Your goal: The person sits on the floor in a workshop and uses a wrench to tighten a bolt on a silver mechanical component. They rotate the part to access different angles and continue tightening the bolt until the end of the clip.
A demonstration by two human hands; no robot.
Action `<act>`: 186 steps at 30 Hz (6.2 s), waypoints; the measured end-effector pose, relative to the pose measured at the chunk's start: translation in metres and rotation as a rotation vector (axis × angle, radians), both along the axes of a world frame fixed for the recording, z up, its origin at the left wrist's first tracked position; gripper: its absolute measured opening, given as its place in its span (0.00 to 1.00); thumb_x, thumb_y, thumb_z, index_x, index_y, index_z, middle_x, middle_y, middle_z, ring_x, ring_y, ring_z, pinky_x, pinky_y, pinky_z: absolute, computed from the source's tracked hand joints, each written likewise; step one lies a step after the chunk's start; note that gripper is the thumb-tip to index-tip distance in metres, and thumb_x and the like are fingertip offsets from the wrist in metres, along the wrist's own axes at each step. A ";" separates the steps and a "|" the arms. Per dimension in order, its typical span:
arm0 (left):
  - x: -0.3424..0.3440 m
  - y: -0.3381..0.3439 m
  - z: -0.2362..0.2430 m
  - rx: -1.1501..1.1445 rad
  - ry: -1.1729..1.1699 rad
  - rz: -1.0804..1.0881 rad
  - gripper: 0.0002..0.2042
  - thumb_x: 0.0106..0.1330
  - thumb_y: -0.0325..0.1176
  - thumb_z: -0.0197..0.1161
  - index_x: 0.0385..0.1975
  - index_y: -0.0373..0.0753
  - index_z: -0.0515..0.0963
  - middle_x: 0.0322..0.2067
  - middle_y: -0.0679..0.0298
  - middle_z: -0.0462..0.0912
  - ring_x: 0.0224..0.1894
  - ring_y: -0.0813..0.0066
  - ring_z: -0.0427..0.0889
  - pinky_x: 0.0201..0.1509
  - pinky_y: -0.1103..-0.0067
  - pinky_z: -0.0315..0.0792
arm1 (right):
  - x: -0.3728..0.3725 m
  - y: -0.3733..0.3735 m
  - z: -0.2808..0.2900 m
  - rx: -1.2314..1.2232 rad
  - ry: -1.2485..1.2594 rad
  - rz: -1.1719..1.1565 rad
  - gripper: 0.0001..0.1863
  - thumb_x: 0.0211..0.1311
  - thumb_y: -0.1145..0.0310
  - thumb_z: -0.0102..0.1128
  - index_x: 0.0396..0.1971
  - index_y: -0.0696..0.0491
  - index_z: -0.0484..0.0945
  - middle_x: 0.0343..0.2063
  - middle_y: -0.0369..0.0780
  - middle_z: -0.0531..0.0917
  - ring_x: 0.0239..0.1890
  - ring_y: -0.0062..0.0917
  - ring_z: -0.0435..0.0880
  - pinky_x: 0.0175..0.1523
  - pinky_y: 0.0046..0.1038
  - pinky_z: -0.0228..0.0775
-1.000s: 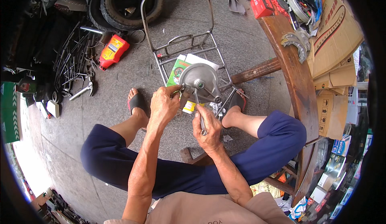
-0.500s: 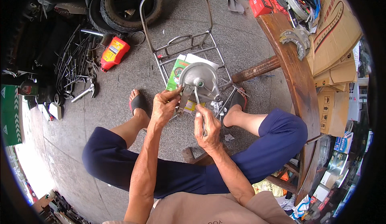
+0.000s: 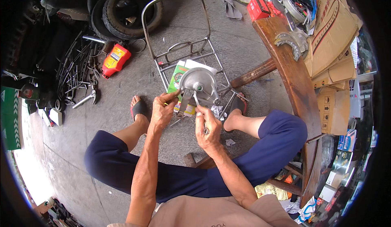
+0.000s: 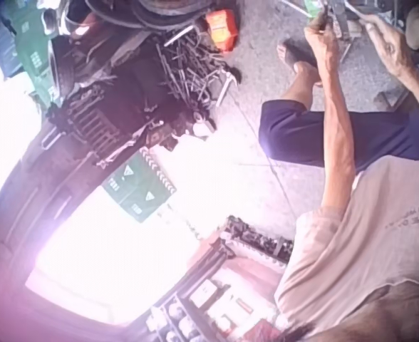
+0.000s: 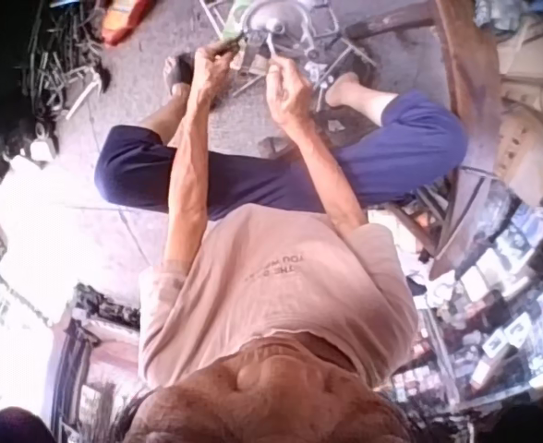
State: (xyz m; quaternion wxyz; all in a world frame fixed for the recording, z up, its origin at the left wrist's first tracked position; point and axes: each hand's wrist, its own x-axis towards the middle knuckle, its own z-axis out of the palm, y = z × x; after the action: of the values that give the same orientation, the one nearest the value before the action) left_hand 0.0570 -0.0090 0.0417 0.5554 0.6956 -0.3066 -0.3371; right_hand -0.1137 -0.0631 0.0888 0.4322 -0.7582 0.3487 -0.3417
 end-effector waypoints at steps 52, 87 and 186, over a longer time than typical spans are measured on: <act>-0.002 -0.003 0.011 0.064 0.334 0.098 0.16 0.66 0.25 0.59 0.54 0.35 0.79 0.30 0.68 0.83 0.28 0.87 0.76 0.30 0.85 0.72 | 0.005 -0.021 0.018 0.130 0.045 0.020 0.07 0.67 0.74 0.47 0.38 0.61 0.73 0.27 0.48 0.85 0.26 0.33 0.86 0.30 0.32 0.74; -0.005 -0.023 0.057 0.379 -0.381 -0.121 0.15 0.58 0.26 0.59 0.45 0.34 0.82 0.29 0.44 0.82 0.30 0.58 0.83 0.38 0.69 0.73 | 0.002 -0.003 -0.009 -0.203 0.058 0.100 0.11 0.58 0.80 0.54 0.42 0.64 0.73 0.28 0.51 0.80 0.29 0.43 0.83 0.32 0.37 0.76; -0.006 -0.003 0.021 0.174 0.278 0.077 0.16 0.65 0.30 0.62 0.52 0.39 0.81 0.31 0.74 0.81 0.29 0.88 0.74 0.31 0.87 0.68 | 0.006 -0.014 0.005 -0.065 0.105 0.075 0.04 0.63 0.78 0.49 0.32 0.63 0.73 0.34 0.46 0.81 0.27 0.38 0.84 0.30 0.33 0.75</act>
State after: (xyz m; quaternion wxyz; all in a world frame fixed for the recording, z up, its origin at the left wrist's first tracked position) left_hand 0.0513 -0.0120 0.0625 0.5426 0.6992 -0.1695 -0.4337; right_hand -0.1078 -0.0772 0.0936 0.4009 -0.8012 0.3310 -0.2964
